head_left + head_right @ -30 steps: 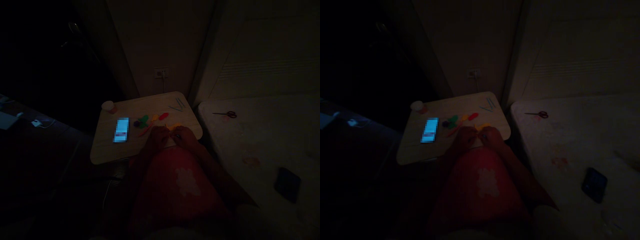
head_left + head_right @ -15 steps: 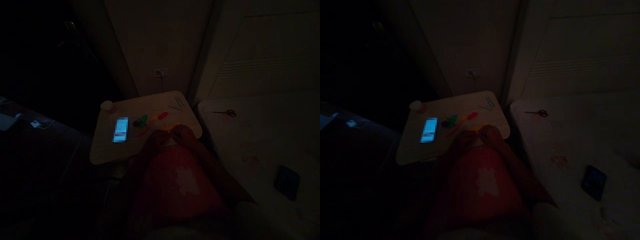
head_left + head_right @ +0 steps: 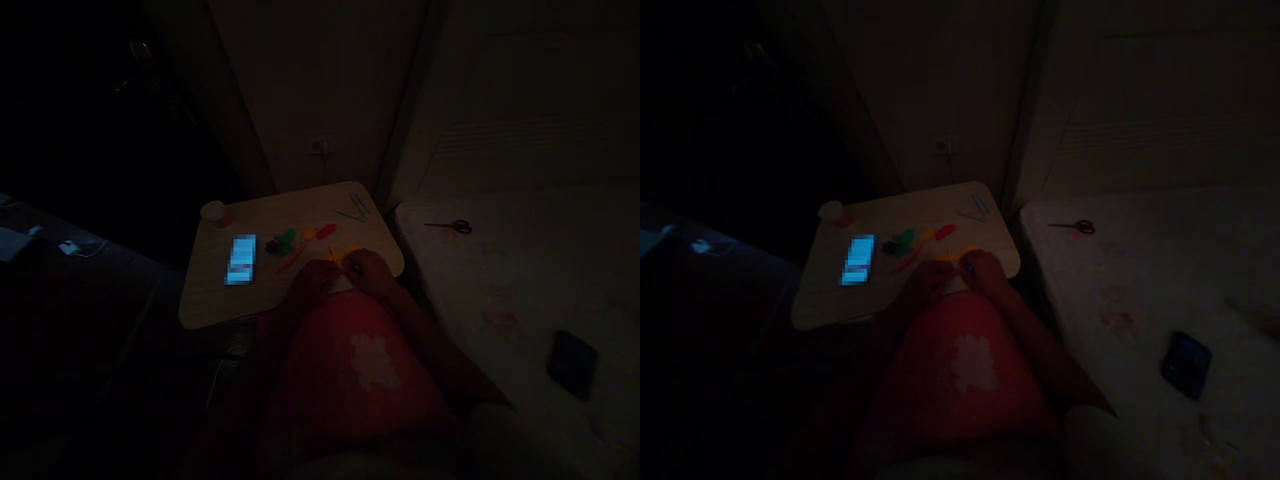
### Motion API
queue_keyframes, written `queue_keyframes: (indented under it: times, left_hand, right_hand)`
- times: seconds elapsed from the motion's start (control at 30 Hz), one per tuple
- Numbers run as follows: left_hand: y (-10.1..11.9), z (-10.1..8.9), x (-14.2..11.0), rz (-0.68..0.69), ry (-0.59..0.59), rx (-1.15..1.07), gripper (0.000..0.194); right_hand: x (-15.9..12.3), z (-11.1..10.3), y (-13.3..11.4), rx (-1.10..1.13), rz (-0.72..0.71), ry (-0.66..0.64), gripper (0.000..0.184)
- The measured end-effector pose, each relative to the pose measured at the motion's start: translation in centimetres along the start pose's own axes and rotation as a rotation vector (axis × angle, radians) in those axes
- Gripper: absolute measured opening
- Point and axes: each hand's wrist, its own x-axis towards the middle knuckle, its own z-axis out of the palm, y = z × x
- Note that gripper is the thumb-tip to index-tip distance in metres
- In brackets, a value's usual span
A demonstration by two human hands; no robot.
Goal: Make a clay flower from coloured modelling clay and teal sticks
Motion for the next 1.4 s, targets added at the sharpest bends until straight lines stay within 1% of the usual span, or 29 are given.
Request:
queue_keyframes:
  times: [0.1,0.17,0.27,0.37,0.47,0.57,0.63,0.7,0.77,0.8,0.9,1.0,1.13,1.23,1.3,1.4]
  left_hand:
    - [0.4,-0.2,0.1,-0.013,-0.012,0.004,0.031]
    - [0.6,-0.3,0.3,-0.012,-0.022,0.014,0.031]
    - [0.8,-0.2,0.8,0.007,-0.039,0.029,0.023]
    - [0.7,0.2,1.4,0.021,-0.051,0.055,0.020]
    - [0.5,0.6,1.8,0.016,-0.068,0.090,0.019]
    - [0.5,0.8,2.0,-0.006,-0.098,0.099,0.020]
    - [0.5,0.7,2.0,-0.015,-0.106,0.083,0.020]
    - [0.6,0.6,2.0,-0.015,-0.100,0.060,0.021]
    - [0.7,0.4,2.0,-0.015,-0.089,0.048,0.021]
    - [0.7,0.3,2.0,-0.018,-0.083,0.048,0.021]
    - [0.8,0.3,1.9,-0.022,-0.078,0.058,0.019]
    - [0.8,0.4,1.9,-0.014,-0.079,0.068,0.020]
    - [0.6,0.6,1.9,-0.019,-0.071,0.072,0.019]
    - [0.6,0.5,1.9,-0.026,-0.087,0.051,0.019]
    - [0.6,0.5,1.9,-0.028,-0.077,0.035,0.019]
    - [0.7,0.5,1.9,-0.013,-0.056,0.034,0.019]
  right_hand:
    - [-0.5,-0.6,-0.1,0.046,0.064,0.107,0.016]
    - [-0.8,-1.0,0.1,0.130,0.044,0.137,0.019]
    - [-0.8,-1.1,0.5,0.218,-0.016,0.147,0.021]
    - [-0.6,-1.0,0.9,0.206,-0.053,0.130,0.019]
    - [-0.6,-1.3,0.9,0.187,-0.058,0.091,0.017]
    - [-0.7,-1.7,0.6,0.301,0.027,0.081,0.029]
    - [-0.6,-1.7,0.3,0.466,0.129,0.133,0.039]
    - [-0.4,-1.2,-0.1,0.662,0.229,0.202,0.053]
    - [0.1,-0.4,-0.5,0.854,0.294,0.201,0.065]
    - [0.4,0.0,-0.8,0.927,0.317,0.171,0.068]
    - [1.3,1.0,-1.5,1.046,0.341,0.128,0.069]
    - [1.9,1.8,-2.0,1.041,0.338,0.130,0.068]
    - [1.9,2.6,-2.4,1.063,0.360,0.162,0.065]
    - [1.6,2.8,-2.7,1.142,0.395,0.185,0.066]
    - [1.5,2.7,-2.9,1.178,0.403,0.186,0.069]
    - [1.3,2.7,-3.0,1.159,0.390,0.211,0.068]
